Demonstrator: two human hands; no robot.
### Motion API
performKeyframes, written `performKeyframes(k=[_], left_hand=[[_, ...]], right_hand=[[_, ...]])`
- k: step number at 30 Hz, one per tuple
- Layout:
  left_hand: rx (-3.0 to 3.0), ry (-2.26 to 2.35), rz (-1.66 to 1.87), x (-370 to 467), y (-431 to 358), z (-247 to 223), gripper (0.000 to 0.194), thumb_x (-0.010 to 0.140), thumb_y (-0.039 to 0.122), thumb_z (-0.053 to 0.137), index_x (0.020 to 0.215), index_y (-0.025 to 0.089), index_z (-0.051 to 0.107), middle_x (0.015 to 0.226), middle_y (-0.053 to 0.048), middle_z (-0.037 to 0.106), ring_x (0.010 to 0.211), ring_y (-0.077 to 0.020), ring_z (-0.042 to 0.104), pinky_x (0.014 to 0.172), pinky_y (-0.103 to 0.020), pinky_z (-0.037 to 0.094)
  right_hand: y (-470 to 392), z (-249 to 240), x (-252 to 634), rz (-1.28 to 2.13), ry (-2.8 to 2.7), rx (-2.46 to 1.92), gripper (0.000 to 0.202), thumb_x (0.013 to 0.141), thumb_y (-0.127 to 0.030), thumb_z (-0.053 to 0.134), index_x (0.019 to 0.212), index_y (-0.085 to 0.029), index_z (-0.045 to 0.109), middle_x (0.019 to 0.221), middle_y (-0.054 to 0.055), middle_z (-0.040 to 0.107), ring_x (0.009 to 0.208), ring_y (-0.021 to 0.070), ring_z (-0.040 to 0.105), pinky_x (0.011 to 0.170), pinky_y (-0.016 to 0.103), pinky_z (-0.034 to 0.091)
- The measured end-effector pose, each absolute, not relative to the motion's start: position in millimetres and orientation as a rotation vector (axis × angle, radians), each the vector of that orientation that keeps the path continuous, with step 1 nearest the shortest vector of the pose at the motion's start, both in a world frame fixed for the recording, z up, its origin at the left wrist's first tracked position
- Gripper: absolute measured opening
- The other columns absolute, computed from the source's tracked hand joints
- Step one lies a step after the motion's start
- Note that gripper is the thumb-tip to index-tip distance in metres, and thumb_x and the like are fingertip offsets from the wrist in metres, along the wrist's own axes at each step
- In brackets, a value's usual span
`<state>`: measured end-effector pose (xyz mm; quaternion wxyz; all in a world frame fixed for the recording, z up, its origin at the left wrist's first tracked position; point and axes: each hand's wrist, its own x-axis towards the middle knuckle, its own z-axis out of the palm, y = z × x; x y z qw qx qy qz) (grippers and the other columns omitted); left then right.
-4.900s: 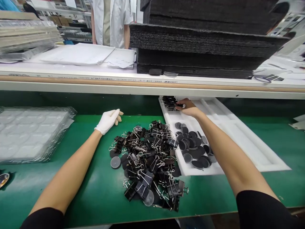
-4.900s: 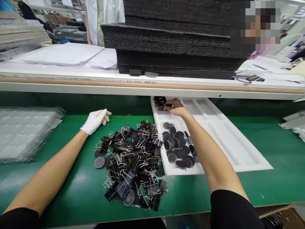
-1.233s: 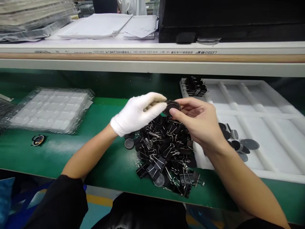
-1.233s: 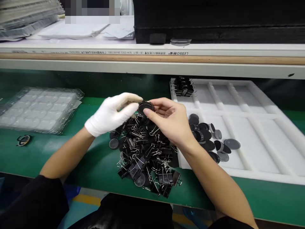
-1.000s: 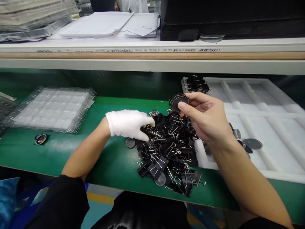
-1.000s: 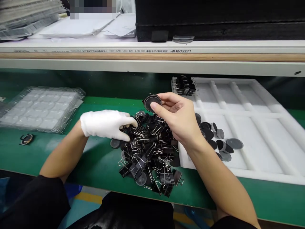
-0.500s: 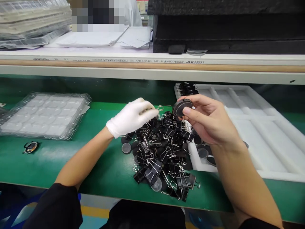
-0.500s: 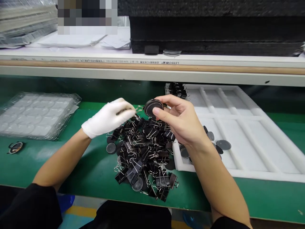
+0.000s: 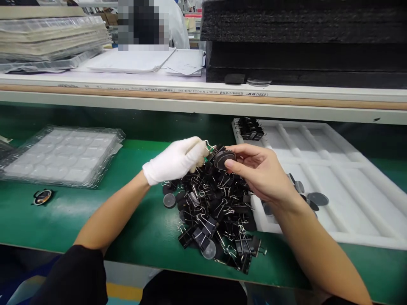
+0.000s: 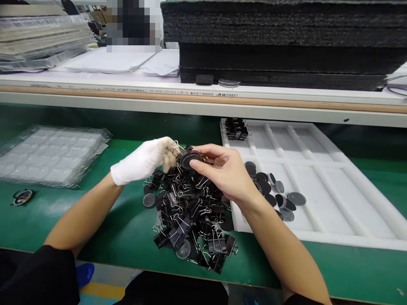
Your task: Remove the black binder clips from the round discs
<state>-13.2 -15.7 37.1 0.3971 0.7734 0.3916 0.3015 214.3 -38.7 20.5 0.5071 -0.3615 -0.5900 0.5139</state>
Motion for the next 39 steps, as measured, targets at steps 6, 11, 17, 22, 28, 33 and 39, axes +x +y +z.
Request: performKeyframes(k=[6, 11, 17, 22, 28, 33, 39], left_hand=[[2.287, 1.190, 0.609, -17, -24, 44, 0.051, 0.083, 0.054, 0.067, 0.057, 0.019, 0.038, 0.054, 0.007, 0.031, 0.056, -0.0082, 0.025, 0.049, -0.025, 0.024], [2.368, 1.087, 0.574, -18, -20, 38, 0.050, 0.081, 0.049, 0.064, 0.053, 0.020, 0.034, 0.051, 0.007, 0.028, 0.054, -0.0077, 0.024, 0.050, -0.026, 0.022], [2.083, 1.221, 0.674, -22, -13, 50, 0.035, 0.086, 0.046, 0.057, 0.063, 0.019, 0.053, 0.051, 0.005, 0.047, 0.049, -0.0084, 0.040, 0.049, -0.024, 0.032], [1.874, 1.406, 0.577, -64, 17, 32, 0.050, 0.092, 0.063, 0.050, 0.069, 0.020, 0.061, 0.045, 0.000, 0.056, 0.048, -0.0145, 0.053, 0.060, -0.030, 0.046], [1.552, 1.774, -0.185, -135, 47, -7, 0.071, 0.087, 0.081, 0.040, 0.062, 0.021, 0.066, 0.044, -0.005, 0.055, 0.048, -0.0197, 0.055, 0.061, -0.032, 0.043], [1.678, 1.905, -0.283, -142, 59, 16, 0.085, 0.087, 0.089, 0.027, 0.063, 0.019, 0.068, 0.065, -0.013, 0.072, 0.070, -0.0270, 0.070, 0.079, -0.036, 0.050], [1.908, 2.356, 0.358, -97, 75, -25, 0.072, 0.103, 0.061, 0.018, 0.109, 0.015, 0.073, 0.110, -0.021, 0.075, 0.106, -0.0359, 0.070, 0.090, -0.044, 0.050]], right_hand=[[-45, 31, 222, 1.183, -1.731, -0.995, 0.020, 0.076, -0.031, 0.089, 0.095, -0.026, 0.083, 0.107, 0.005, 0.081, 0.089, 0.0206, 0.076, 0.081, 0.034, 0.064], [-46, 34, 225, 1.219, -1.846, -0.989, 0.016, 0.080, -0.033, 0.086, 0.094, -0.027, 0.082, 0.122, 0.006, 0.077, 0.089, 0.0192, 0.074, 0.079, 0.033, 0.063], [-36, 30, 230, 1.157, -1.499, -0.935, 0.019, 0.081, -0.032, 0.087, 0.097, -0.027, 0.079, 0.103, 0.002, 0.078, 0.087, 0.0146, 0.070, 0.076, 0.027, 0.058], [-26, 23, 232, 1.286, -1.340, -0.985, 0.033, 0.070, -0.039, 0.095, 0.093, -0.023, 0.078, 0.085, 0.002, 0.075, 0.071, 0.0118, 0.063, 0.061, 0.024, 0.053], [19, 24, 198, 1.573, -1.409, -1.273, 0.033, 0.067, -0.028, 0.096, 0.094, -0.018, 0.080, 0.095, 0.010, 0.079, 0.079, 0.0152, 0.069, 0.053, 0.020, 0.050], [69, 13, 142, 1.679, -1.562, -1.494, 0.021, 0.073, -0.010, 0.085, 0.091, -0.018, 0.077, 0.088, 0.008, 0.077, 0.070, 0.0147, 0.069, 0.051, 0.020, 0.054], [92, -18, 99, 1.658, -1.807, -1.483, 0.021, 0.076, -0.007, 0.075, 0.094, -0.018, 0.071, 0.081, 0.004, 0.073, 0.065, 0.0127, 0.067, 0.064, 0.026, 0.062]])
